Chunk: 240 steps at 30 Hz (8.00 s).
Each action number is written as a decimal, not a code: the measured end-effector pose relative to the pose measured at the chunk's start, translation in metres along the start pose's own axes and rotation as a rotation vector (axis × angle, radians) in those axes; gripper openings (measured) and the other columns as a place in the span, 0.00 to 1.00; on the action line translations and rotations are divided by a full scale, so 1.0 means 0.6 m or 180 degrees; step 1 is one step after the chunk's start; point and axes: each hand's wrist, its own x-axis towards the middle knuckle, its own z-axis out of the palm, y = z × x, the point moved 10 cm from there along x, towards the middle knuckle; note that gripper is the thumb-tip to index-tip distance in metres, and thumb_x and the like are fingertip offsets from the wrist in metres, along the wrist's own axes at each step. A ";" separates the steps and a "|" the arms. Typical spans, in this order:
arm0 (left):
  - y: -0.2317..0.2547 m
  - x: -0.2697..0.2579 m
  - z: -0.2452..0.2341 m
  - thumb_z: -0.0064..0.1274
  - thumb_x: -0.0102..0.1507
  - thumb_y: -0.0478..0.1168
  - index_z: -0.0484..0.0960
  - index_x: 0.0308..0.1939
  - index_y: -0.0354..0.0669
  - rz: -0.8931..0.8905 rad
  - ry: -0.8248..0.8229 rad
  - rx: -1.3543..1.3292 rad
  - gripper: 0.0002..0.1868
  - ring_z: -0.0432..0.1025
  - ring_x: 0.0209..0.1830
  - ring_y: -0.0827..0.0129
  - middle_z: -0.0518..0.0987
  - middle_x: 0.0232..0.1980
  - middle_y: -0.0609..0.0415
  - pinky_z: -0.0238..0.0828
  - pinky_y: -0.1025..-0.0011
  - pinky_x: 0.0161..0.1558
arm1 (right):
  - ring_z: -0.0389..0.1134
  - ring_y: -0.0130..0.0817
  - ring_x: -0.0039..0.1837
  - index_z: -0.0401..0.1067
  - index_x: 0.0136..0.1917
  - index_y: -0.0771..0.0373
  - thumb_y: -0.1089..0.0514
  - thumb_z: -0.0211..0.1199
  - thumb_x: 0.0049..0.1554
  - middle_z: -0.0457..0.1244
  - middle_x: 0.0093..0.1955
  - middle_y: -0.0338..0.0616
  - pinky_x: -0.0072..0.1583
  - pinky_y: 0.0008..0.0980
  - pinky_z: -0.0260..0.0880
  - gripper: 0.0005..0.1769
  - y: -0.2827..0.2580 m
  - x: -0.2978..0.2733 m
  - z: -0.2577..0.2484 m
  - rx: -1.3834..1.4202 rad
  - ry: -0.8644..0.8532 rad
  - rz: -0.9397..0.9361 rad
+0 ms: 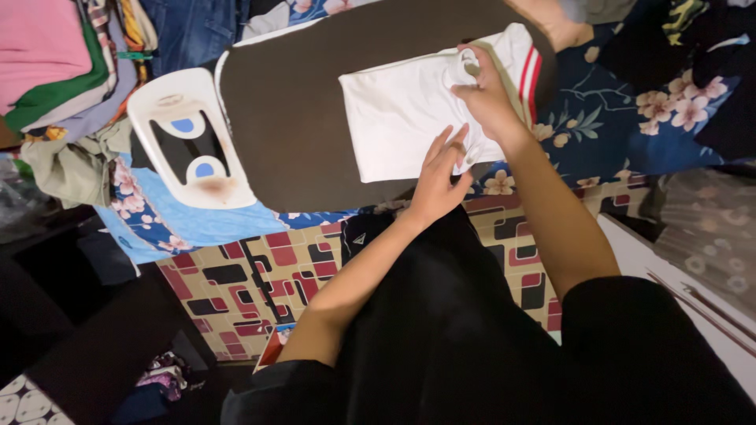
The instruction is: The person folds two shirts on an ironing board and places them one by one into a wooden closet.
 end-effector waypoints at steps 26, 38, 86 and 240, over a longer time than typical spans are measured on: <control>-0.129 -0.056 -0.060 0.48 0.72 0.51 0.66 0.74 0.39 -0.0405 -0.0373 0.2076 0.30 0.40 0.84 0.40 0.50 0.84 0.41 0.34 0.41 0.80 | 0.65 0.24 0.41 0.47 0.83 0.60 0.65 0.73 0.64 0.67 0.46 0.43 0.45 0.24 0.66 0.45 -0.012 -0.136 -0.159 -0.1848 0.0981 -0.0663; -0.210 -0.076 -0.059 0.37 0.73 0.61 0.45 0.83 0.42 -0.1132 -0.0749 0.2768 0.42 0.29 0.86 0.51 0.38 0.86 0.47 0.20 0.34 0.77 | 0.64 0.26 0.42 0.59 0.79 0.60 0.70 0.70 0.63 0.64 0.53 0.47 0.44 0.24 0.67 0.36 -0.030 -0.132 -0.151 -0.2206 0.1352 -0.0838; -0.221 -0.020 -0.017 0.36 0.73 0.53 0.55 0.80 0.45 -0.0915 -0.0350 0.2960 0.34 0.42 0.85 0.55 0.51 0.84 0.49 0.30 0.48 0.81 | 0.41 0.50 0.86 0.61 0.82 0.53 0.46 0.54 0.67 0.48 0.86 0.48 0.81 0.62 0.30 0.32 0.012 -0.155 0.065 -0.4408 0.0156 -0.1345; -0.549 -1.902 -2.234 0.54 0.65 0.48 0.78 0.58 0.33 -0.1927 0.7465 0.0831 0.24 0.77 0.60 0.50 0.82 0.59 0.35 0.71 0.62 0.62 | 0.72 0.35 0.58 0.60 0.68 0.67 0.46 0.68 0.59 0.68 0.61 0.48 0.57 0.36 0.75 0.34 0.253 -0.508 2.989 -0.1696 -0.3507 0.0994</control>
